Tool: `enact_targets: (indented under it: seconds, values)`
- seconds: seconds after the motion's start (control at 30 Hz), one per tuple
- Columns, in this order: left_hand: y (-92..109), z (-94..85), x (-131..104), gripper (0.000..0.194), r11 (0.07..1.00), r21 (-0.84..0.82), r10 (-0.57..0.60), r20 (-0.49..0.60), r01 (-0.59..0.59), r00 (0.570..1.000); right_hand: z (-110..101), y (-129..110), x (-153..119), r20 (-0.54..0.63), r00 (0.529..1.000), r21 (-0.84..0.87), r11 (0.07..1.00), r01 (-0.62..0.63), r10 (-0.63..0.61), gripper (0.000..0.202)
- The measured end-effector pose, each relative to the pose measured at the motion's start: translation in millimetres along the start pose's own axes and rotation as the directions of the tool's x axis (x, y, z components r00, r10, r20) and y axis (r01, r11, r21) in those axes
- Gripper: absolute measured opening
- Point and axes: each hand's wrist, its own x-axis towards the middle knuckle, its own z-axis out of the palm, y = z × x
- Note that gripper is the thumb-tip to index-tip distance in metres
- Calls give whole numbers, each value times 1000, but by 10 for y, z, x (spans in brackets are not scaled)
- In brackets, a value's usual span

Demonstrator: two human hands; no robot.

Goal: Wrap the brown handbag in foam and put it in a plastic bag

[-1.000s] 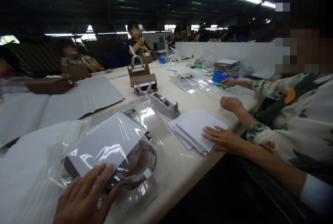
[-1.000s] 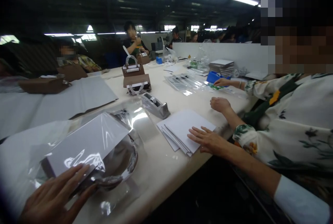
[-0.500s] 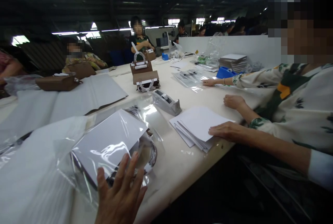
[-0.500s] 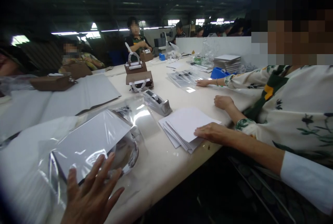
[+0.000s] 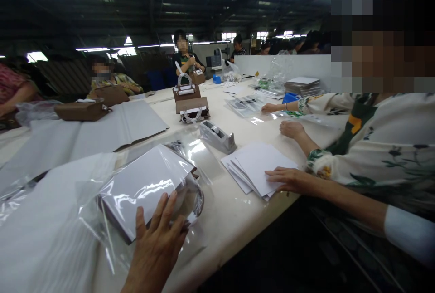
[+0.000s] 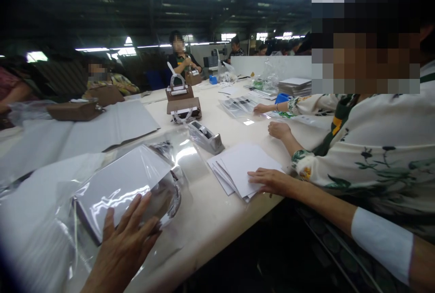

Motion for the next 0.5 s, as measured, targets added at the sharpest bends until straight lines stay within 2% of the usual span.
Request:
enact_targets:
  seconds: [0.1,0.3,0.43,0.5]
  values:
    - [-10,-12,13,14,1000,-19,-14,11,14,1000,-21,109,45,70,997,80,997,19,-25,46]
    - [-45,-24,36,14,999,-34,-4,40,5,999,-207,139,159,168,982,118,991,66,-85,35]
    - [-79,3,38,14,999,-14,38,54,-38,998,-299,127,175,128,981,31,989,145,-148,23]
    - [-90,8,44,15,997,24,70,65,-71,995,-405,101,150,49,990,-17,991,133,-132,32]
